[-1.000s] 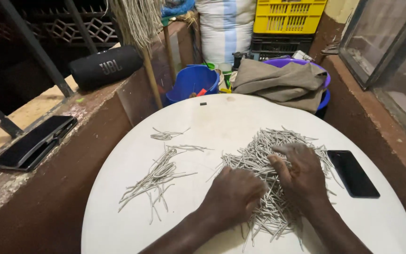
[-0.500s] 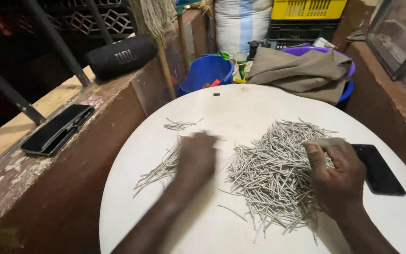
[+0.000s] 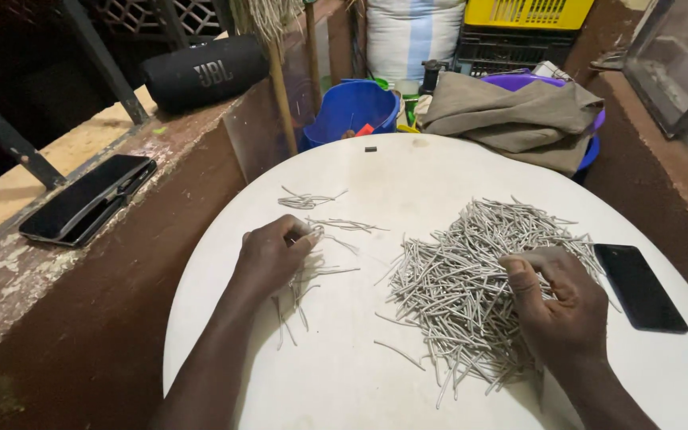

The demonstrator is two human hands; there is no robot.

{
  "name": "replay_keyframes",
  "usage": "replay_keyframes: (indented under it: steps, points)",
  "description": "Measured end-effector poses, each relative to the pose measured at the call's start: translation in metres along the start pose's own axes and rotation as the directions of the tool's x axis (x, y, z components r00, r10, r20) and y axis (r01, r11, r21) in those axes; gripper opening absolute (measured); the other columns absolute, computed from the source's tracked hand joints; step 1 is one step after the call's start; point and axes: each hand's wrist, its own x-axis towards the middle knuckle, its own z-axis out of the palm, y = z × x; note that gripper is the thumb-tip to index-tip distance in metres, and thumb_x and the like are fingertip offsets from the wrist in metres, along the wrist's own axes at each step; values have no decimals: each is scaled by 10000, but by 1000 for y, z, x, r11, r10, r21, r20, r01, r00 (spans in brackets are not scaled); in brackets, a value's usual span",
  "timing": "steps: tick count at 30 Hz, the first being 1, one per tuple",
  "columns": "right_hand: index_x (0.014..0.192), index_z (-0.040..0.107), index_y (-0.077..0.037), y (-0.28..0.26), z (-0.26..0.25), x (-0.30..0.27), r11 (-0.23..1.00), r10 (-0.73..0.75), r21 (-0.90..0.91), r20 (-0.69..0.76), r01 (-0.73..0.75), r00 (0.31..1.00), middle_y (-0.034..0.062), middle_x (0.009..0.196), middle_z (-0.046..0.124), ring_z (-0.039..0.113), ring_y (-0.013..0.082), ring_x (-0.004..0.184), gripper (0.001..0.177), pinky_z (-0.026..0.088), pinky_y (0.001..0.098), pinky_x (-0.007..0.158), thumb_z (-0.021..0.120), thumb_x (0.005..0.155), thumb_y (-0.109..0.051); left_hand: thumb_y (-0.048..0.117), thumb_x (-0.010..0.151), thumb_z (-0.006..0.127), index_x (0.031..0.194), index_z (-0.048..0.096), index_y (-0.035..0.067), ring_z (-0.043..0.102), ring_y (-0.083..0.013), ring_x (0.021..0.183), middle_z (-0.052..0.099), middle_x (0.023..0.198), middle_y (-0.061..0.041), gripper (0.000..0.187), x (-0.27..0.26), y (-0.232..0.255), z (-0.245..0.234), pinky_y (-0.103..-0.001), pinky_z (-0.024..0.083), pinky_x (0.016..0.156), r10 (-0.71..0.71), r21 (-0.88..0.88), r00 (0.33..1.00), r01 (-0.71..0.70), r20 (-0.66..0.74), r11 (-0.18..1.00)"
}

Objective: Sort thin grey rods on a white table by moving them from a central pile to a side pile.

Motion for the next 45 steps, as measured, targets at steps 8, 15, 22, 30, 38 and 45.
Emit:
replay_keyframes:
  steps: [8, 15, 22, 30, 38, 45]
  points:
    - [1019, 804, -77, 4, 8, -7, 1000, -7, -6, 17, 7, 1000, 60, 996, 746, 694, 218, 976, 131, 519, 365, 904, 709, 1064, -156, 379, 910, 662, 1050, 733, 228, 619, -199, 1158, 744, 1145, 42, 218, 11, -13, 15, -405, 308, 1081, 145, 198, 989, -141, -5, 970]
    - [1001, 822, -123, -6, 0, -5, 993, 114, 19, 66, -115, 991, 23, 931, 774, 718, 165, 891, 177, 516, 328, 825, 682, 1056, -215, 300, 868, 633, 838, 715, 249, 695, -218, 965, 772, 950, 35, 101, -14, -1, 1, -400, 486, 851, 52, 472, 969, -163, 240, 866]
    - [998, 834, -135, -12, -2, -4, 992, 111, 40, 109, -116, 988, 15, 838, 783, 736, 154, 803, 211, 530, 319, 760, 666, 1044, -254, 260, 915, 607, 914, 752, 255, 710, -223, 1050, 771, 1028, 37, 145, 6, -26, 33, -330, 501, 972, 69, 570, 966, -204, 250, 796]
    - [991, 811, -100, -10, 2, -8, 998, 47, 31, 93, -50, 995, 59, 929, 796, 744, 195, 851, 237, 585, 340, 727, 654, 1022, -275, 155, 893, 502, 811, 581, 145, 602, -310, 871, 681, 933, -53, 115, -22, 8, 20, -430, 406, 949, 352, 400, 921, -391, 170, 829]
    - [1207, 786, -152, -38, 34, -18, 986, -168, 16, 213, 168, 962, 88, 1114, 756, 704, 272, 1023, 354, 573, 439, 827, 583, 1026, -379, 234, 1085, 527, 982, 548, 162, 561, -306, 712, 633, 834, -86, 127, -62, 39, 45, -485, 423, 623, 672, 23, 706, -693, 224, 720]
    - [871, 627, -198, -33, 42, -22, 988, 152, -59, 413, -140, 898, -9, 765, 597, 547, 173, 635, 393, 413, 382, 503, 405, 1085, -441, 241, 1126, 486, 990, 575, 119, 497, -292, 662, 559, 795, -76, 203, -78, 50, 79, -480, 428, 703, 849, 266, 528, -816, -16, 513]
